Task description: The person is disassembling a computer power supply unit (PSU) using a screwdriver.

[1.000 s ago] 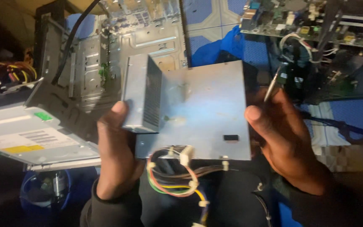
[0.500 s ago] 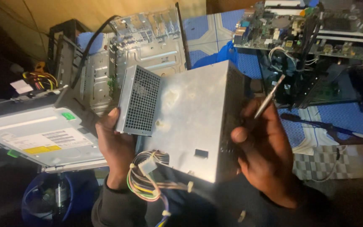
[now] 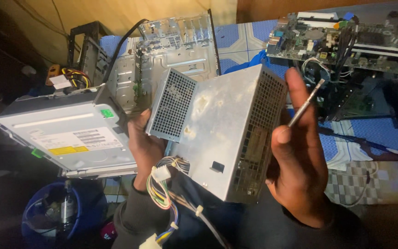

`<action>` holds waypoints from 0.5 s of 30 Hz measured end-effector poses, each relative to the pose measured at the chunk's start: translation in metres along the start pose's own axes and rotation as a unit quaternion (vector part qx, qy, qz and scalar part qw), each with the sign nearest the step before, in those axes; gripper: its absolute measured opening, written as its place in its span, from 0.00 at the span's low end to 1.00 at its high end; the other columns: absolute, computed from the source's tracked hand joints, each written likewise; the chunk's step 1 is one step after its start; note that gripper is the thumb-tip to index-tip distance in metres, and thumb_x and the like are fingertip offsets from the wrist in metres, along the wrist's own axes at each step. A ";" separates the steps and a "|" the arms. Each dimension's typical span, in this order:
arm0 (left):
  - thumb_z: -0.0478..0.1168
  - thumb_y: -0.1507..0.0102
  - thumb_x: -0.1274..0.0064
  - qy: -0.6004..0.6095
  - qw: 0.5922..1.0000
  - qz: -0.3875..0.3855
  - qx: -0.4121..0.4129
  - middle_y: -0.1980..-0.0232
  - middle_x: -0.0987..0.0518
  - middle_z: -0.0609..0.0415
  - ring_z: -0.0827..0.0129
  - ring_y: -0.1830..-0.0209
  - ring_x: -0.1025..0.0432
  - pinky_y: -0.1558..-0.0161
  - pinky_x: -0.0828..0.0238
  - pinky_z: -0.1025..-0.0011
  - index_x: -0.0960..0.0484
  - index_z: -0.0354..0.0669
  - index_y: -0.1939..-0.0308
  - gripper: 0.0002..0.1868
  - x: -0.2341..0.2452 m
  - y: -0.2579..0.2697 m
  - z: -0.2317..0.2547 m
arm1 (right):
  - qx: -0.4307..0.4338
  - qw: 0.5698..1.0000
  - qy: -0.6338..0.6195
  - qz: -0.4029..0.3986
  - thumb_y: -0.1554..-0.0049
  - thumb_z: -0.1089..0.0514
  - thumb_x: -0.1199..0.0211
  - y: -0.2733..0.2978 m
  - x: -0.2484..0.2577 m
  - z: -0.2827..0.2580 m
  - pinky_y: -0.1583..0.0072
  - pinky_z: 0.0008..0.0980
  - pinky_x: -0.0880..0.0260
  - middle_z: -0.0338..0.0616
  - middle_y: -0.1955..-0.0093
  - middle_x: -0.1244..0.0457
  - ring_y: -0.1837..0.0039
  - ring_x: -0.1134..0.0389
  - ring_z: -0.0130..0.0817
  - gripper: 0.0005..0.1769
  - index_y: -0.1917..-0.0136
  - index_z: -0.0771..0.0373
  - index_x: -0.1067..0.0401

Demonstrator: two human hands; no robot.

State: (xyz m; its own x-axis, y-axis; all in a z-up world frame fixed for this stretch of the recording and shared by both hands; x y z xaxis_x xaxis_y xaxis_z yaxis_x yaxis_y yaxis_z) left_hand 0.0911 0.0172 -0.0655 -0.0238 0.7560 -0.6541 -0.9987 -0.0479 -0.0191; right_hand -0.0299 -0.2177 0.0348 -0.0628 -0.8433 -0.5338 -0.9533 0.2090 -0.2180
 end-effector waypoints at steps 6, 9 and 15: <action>0.44 0.28 0.56 -0.011 1.000 0.010 0.006 0.46 0.20 0.42 0.61 0.49 0.22 0.43 0.25 0.61 0.27 0.34 0.47 0.15 0.018 -0.001 -0.011 | -0.015 0.996 0.073 0.046 0.33 0.51 0.44 -0.010 0.006 0.001 0.32 0.35 0.34 0.50 0.24 0.41 0.31 0.36 0.34 0.44 0.12 0.61 0.58; 0.48 0.30 0.58 -0.015 1.000 0.023 0.013 0.43 0.19 0.44 0.61 0.45 0.22 0.40 0.26 0.62 0.29 0.35 0.45 0.19 0.003 0.006 -0.004 | -0.010 0.995 0.093 0.043 0.34 0.52 0.46 -0.015 0.016 0.006 0.33 0.33 0.33 0.50 0.24 0.41 0.31 0.35 0.34 0.40 0.15 0.61 0.55; 0.56 0.32 0.62 0.015 0.986 -0.049 0.158 0.51 0.18 0.40 0.57 0.56 0.21 0.53 0.24 0.62 0.24 0.28 0.39 0.33 -0.052 0.025 0.006 | -0.008 0.992 0.120 0.049 0.29 0.57 0.50 -0.023 0.035 0.017 0.31 0.25 0.38 0.42 0.21 0.42 0.29 0.39 0.25 0.32 0.15 0.67 0.48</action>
State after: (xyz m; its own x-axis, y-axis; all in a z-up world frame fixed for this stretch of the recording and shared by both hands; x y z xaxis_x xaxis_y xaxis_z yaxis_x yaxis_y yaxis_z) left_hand 0.0666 -0.0194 -0.0275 0.0702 0.7274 -0.6826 -0.9607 0.2334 0.1500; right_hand -0.0048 -0.2438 0.0074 -0.2214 -0.9137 -0.3407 -0.9439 0.2886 -0.1607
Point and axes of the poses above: each hand's wrist, its own y-axis away from the middle knuckle, its own x-axis out of the back of the hand, z = x × y, the point moved 7 cm from there along -y, towards the middle knuckle
